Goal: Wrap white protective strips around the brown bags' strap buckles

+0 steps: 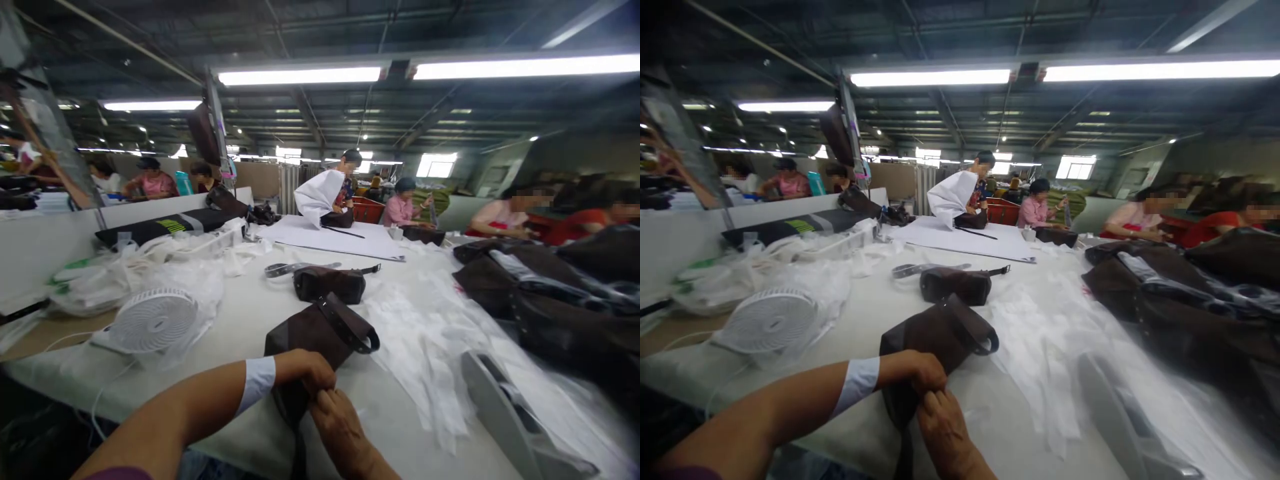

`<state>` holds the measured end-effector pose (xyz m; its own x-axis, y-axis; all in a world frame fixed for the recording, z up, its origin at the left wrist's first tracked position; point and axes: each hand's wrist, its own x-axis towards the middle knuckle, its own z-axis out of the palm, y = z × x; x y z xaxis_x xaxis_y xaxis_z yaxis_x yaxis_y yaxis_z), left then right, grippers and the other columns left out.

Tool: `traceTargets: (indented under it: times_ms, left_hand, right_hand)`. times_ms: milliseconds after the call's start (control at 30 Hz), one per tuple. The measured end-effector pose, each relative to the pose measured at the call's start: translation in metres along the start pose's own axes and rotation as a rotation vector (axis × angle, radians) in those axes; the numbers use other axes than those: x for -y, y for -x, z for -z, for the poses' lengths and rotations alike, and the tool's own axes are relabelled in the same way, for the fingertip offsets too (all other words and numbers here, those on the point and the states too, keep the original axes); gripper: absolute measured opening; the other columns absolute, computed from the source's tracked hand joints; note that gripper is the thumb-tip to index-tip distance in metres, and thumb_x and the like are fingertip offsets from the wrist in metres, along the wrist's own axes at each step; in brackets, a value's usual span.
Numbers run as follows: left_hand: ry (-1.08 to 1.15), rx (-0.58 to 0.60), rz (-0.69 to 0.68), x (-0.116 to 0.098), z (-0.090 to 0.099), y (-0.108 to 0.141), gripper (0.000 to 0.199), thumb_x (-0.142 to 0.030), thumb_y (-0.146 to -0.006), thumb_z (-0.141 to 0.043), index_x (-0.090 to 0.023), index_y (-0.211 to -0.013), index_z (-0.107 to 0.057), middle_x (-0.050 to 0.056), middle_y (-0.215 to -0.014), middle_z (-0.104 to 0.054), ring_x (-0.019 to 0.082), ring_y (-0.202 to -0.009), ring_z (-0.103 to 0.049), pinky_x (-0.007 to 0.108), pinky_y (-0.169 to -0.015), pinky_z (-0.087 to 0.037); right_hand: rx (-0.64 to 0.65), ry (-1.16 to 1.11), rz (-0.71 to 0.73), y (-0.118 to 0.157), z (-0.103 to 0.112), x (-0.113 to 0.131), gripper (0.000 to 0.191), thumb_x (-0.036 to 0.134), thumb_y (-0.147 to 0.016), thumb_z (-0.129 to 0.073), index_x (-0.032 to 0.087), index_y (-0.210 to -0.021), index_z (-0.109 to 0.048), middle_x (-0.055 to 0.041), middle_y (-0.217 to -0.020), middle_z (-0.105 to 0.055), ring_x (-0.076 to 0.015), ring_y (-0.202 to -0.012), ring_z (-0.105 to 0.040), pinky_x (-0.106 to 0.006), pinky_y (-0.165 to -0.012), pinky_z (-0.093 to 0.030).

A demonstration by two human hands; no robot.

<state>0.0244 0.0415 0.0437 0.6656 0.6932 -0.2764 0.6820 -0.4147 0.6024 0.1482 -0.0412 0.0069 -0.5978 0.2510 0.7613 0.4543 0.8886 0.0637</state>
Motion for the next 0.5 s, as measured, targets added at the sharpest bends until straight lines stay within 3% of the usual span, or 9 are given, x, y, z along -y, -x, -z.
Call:
traceTargets:
  times_ms: [67, 100, 133, 200, 267, 300, 367, 400, 500]
  left_hand:
    - [-0.138, 0.158, 0.005, -0.007, 0.009, 0.013, 0.024, 0.001, -0.047, -0.066, -0.018, -0.042, -0.053, -0.005, -0.041, -0.047, 0.013, -0.047, -0.045, 0.024, -0.053, -0.040]
    - [-0.151, 0.132, -0.018, -0.013, 0.012, 0.024, 0.019, -0.001, -0.050, -0.064, -0.018, -0.048, -0.057, -0.004, -0.047, -0.052, 0.013, -0.051, -0.048, 0.024, -0.056, -0.041]
    - [-0.101, 0.008, -0.055, -0.020, 0.012, 0.036, 0.016, -0.003, -0.055, -0.063, -0.020, -0.056, -0.063, -0.002, -0.056, -0.058, 0.014, -0.058, -0.052, 0.024, -0.061, -0.042]
    - [0.179, -0.424, -0.104, -0.037, -0.001, 0.062, 0.017, -0.010, -0.068, -0.058, -0.022, -0.075, -0.068, 0.002, -0.078, -0.066, 0.016, -0.074, -0.057, 0.025, -0.069, -0.044]
    - [0.587, -0.826, -0.014, -0.056, -0.033, 0.086, 0.015, -0.018, -0.075, -0.054, -0.021, -0.082, -0.067, 0.004, -0.084, -0.065, 0.014, -0.072, -0.057, 0.024, -0.065, -0.043]
    - [0.814, -0.930, 0.078, -0.066, -0.053, 0.095, 0.013, -0.020, -0.076, -0.054, -0.020, -0.082, -0.065, 0.004, -0.081, -0.064, 0.012, -0.064, -0.055, 0.023, -0.059, -0.041]
    - [1.243, -0.929, 0.281, -0.083, -0.096, 0.107, 0.014, -0.020, -0.071, -0.059, -0.018, -0.084, -0.061, 0.002, -0.072, -0.061, 0.008, -0.048, -0.045, 0.021, -0.047, -0.034]
    - [1.415, -0.877, 0.363, -0.088, -0.116, 0.110, 0.019, -0.019, -0.068, -0.061, -0.017, -0.087, -0.060, 0.000, -0.068, -0.059, 0.007, -0.043, -0.041, 0.020, -0.043, -0.030]
    - [1.717, -0.881, 0.475, -0.092, -0.152, 0.108, 0.037, -0.016, -0.063, -0.065, -0.015, -0.099, -0.057, 0.000, -0.070, -0.059, 0.005, -0.041, -0.038, 0.019, -0.041, -0.027]
  right_hand:
    - [0.029, 0.008, -0.112, 0.006, -0.005, 0.001, 0.028, 0.001, -0.081, -0.043, 0.018, -0.063, -0.055, -0.0025, -0.062, -0.053, -0.0144, -0.056, -0.044, -0.029, -0.055, -0.027]
    - [0.076, -0.002, -0.188, 0.008, -0.006, 0.001, 0.027, -0.001, -0.078, -0.044, 0.018, -0.065, -0.058, -0.0027, -0.065, -0.056, -0.0137, -0.055, -0.046, -0.028, -0.053, -0.027]
    - [0.144, -0.029, -0.278, 0.008, -0.005, 0.002, 0.026, -0.002, -0.076, -0.045, 0.017, -0.068, -0.060, -0.0030, -0.068, -0.059, -0.0131, -0.055, -0.048, -0.027, -0.052, -0.028]
    - [0.300, -0.151, -0.481, 0.006, -0.001, 0.001, 0.026, -0.003, -0.071, -0.047, 0.017, -0.074, -0.064, -0.0038, -0.075, -0.064, -0.0126, -0.059, -0.053, -0.024, -0.053, -0.031]
    - [0.471, -0.379, -0.698, 0.000, 0.007, -0.001, 0.023, -0.001, -0.071, -0.051, 0.015, -0.077, -0.066, -0.0034, -0.076, -0.065, -0.0138, -0.067, -0.058, -0.023, -0.058, -0.036]
    - [0.547, -0.533, -0.797, -0.003, 0.010, -0.002, 0.019, 0.000, -0.071, -0.053, 0.014, -0.075, -0.066, -0.0023, -0.073, -0.064, -0.0139, -0.069, -0.058, -0.022, -0.060, -0.038]
    - [0.708, -0.872, -1.067, -0.005, 0.012, -0.006, 0.010, 0.009, -0.077, -0.058, 0.011, -0.069, -0.063, -0.0004, -0.060, -0.059, -0.0127, -0.060, -0.055, -0.022, -0.055, -0.039]
    - [0.688, -1.021, -1.202, -0.004, 0.010, -0.008, 0.011, 0.015, -0.080, -0.059, 0.010, -0.071, -0.063, -0.0005, -0.060, -0.058, -0.0126, -0.059, -0.055, -0.022, -0.055, -0.041]
    - [0.655, -1.241, -1.398, 0.003, 0.002, -0.006, 0.024, 0.031, -0.087, -0.058, 0.010, -0.098, -0.062, -0.0059, -0.091, -0.063, -0.0157, -0.078, -0.060, -0.029, -0.069, -0.051]
